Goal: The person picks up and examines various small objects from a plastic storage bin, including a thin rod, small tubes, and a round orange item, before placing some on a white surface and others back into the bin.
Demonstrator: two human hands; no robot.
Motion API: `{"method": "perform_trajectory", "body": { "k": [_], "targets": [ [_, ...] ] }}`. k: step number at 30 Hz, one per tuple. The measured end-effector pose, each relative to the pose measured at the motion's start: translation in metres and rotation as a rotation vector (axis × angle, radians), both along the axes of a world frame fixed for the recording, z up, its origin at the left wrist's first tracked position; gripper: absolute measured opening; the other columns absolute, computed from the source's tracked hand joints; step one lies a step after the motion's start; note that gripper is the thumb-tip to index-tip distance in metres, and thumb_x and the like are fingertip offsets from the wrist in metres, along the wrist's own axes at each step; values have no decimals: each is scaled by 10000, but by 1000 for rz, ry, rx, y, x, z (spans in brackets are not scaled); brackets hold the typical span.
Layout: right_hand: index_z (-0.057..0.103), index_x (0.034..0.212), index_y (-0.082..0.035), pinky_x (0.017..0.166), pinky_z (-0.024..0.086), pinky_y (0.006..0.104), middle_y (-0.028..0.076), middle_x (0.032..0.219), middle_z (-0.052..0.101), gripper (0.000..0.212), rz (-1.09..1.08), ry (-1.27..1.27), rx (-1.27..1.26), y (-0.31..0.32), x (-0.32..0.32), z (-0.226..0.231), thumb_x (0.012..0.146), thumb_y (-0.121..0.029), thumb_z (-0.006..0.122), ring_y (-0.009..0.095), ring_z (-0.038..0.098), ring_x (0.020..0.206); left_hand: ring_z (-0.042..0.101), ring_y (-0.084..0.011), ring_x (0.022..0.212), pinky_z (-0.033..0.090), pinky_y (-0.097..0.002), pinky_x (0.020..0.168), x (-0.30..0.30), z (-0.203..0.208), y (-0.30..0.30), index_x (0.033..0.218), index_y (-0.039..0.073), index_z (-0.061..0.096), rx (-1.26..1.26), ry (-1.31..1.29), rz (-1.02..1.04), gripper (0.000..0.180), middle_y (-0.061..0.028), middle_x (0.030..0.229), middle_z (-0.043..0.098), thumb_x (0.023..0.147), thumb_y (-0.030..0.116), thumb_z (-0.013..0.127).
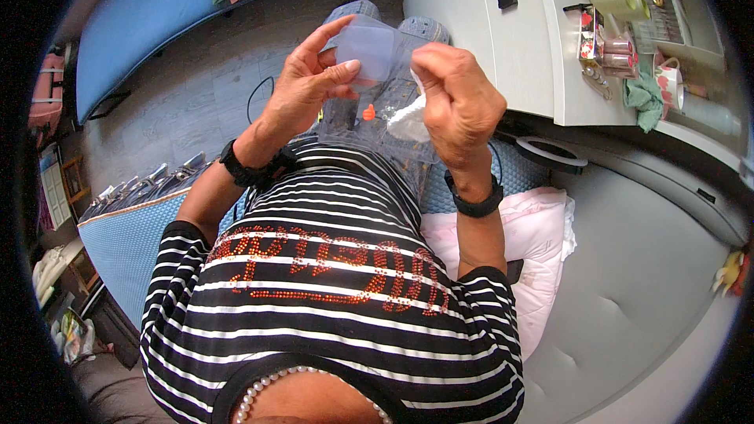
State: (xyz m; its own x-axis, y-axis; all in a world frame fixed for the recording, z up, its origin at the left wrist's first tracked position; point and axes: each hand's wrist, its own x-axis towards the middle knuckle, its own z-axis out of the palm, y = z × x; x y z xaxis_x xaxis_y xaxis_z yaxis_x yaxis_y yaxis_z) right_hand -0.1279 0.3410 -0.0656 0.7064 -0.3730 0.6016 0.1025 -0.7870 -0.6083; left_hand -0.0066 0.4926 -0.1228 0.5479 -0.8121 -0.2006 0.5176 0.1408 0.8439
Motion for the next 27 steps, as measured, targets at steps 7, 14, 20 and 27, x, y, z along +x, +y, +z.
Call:
{"method": "perform_trajectory", "body": {
  "k": [7,14,20,27],
  "targets": [
    [679,985,3,687,479,236,85,833,649,162,-80,215,542,-3,8,15,827,3,639,130,612,772,674,-239,879,587,-287,644,-1,5,0,1413,75,316,-23,-25,-79,624,-192,1069,623,878,125,632],
    [685,968,2,691,478,244,89,861,636,168,-44,342,451,-9,10,2,803,-21,660,151,608,779,652,-177,897,576,-263,671,1,13,-8,1357,72,411,-69,-116,-165,496,-123,1069,622,900,114,599],
    [547,1155,83,751,481,247,128,990,658,376,-42,441,879,-18,-13,13,839,-78,673,103,593,831,629,-134,888,562,-268,727,5,31,-27,1317,70,464,-96,-269,-223,436,-69,1063,610,896,36,570],
    [603,1077,36,676,505,249,114,902,677,270,-228,73,540,-16,-38,32,824,-29,671,126,629,794,615,-94,808,539,-246,726,-12,63,-79,1328,82,476,-191,-481,-250,498,-21,982,585,858,-54,570]
  ]
}}
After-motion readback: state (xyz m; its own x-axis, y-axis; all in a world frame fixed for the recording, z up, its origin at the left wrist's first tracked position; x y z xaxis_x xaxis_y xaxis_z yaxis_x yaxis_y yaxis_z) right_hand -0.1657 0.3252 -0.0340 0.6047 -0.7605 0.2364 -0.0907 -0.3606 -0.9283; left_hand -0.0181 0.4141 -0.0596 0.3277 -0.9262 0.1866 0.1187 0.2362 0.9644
